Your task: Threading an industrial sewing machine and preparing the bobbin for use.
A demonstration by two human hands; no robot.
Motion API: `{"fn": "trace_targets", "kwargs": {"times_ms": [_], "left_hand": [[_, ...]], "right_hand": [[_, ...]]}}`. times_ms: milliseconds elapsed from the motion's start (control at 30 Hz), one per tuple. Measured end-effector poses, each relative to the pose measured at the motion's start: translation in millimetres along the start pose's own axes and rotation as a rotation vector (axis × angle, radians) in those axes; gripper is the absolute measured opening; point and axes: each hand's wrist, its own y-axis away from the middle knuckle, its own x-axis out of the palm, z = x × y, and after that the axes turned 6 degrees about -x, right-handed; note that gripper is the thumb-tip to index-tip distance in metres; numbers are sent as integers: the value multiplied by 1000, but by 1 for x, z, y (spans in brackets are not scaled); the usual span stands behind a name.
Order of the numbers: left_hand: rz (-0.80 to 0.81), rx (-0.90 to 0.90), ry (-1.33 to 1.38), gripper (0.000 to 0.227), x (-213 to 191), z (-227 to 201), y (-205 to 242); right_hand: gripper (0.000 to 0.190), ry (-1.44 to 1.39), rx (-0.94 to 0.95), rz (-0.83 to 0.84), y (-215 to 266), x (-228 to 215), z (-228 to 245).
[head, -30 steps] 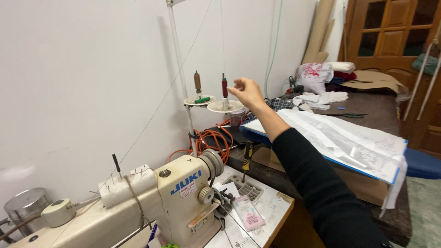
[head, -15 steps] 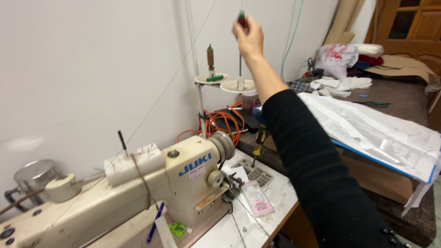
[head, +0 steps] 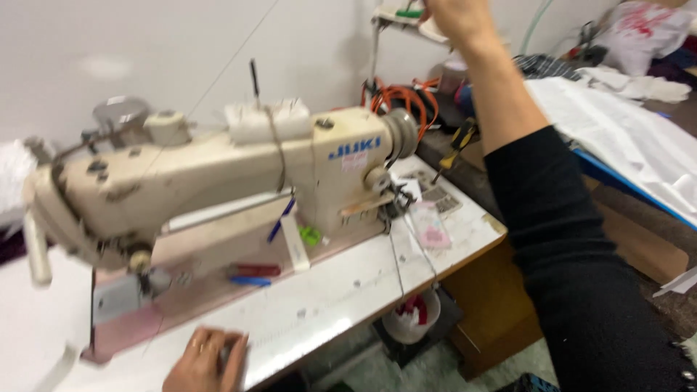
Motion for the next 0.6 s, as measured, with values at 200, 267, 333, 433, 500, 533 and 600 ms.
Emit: {"fn": "trace_targets", "kwargs": {"times_ms": [200,267,333,433,500,533,600], "left_hand": [[115,176,-79,17,-25,-13,-4],[137,170,-90,19,-28,-16,-3],[155,170,-101,22,-25,-15,-1],[15,210,-247,22,-18,-11,3],[19,220,-279,24,-18,-12,2],[13,218,-281,24,-19,-12,4],[68,200,-245,27,-19,-15,0]], "right_hand": [[22,-120,163,46,53,46,-36],[23,-155,218,59,73,62,-42],[23,-188,269,69,91,78,-47],[23,-232,337,81,111,101,-52],[23,-252,374,83,118,112,-52],[23,-257,382,79,116,114,-51],[23,-260,384,60,106,111,-49]]}}
